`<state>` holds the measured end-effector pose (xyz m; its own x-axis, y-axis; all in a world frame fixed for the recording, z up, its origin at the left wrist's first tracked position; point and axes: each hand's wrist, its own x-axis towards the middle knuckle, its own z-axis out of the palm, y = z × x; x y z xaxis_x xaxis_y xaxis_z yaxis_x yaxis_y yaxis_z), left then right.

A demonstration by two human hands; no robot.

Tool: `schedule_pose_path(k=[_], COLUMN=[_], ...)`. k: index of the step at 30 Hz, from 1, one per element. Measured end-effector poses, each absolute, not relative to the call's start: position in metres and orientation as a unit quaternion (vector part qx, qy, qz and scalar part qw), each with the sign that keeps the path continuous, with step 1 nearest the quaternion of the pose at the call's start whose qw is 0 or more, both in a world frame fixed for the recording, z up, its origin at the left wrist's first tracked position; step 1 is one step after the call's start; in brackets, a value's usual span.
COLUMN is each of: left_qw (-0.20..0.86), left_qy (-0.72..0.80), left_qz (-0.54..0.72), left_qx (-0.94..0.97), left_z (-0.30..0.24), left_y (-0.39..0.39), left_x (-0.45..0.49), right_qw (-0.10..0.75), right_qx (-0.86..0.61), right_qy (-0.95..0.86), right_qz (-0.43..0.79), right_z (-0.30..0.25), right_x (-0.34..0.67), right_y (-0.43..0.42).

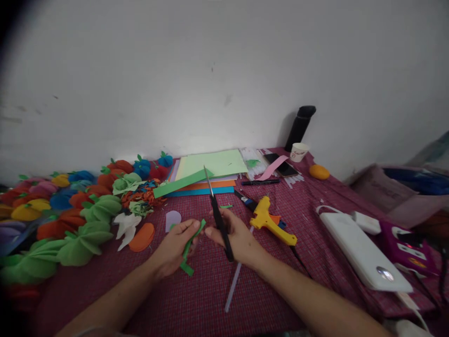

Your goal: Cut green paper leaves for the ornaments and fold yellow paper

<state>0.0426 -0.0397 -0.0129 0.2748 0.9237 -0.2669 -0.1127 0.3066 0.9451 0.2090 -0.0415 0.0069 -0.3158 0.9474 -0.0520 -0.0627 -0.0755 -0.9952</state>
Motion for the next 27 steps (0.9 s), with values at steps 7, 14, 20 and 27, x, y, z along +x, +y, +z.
schedule_pose_path(k=[7,14,20,27], left_qw=[0.662,0.629,0.605,0.598], left_qy=[0.404,0.383,0.38,0.382], left_qz=[0.488,0.529,0.546,0.547], left_qx=[0.4,0.422,0.439,0.444], left_z=[0.003,0.0,-0.005,-0.006], left_y=[-0.017,-0.005,-0.002,-0.002], left_x=[0.014,-0.001,-0.002,-0.002], right_qw=[0.235,0.191,0.195,0.198], right_qx=[-0.222,-0.188,-0.18,-0.173], right_qy=[-0.453,-0.432,-0.428,-0.422], right_qz=[0.831,0.861,0.864,0.868], right_z=[0.017,0.012,0.007,0.006], right_x=[0.22,0.221,0.222,0.22], right_y=[-0.059,-0.062,-0.061,-0.06])
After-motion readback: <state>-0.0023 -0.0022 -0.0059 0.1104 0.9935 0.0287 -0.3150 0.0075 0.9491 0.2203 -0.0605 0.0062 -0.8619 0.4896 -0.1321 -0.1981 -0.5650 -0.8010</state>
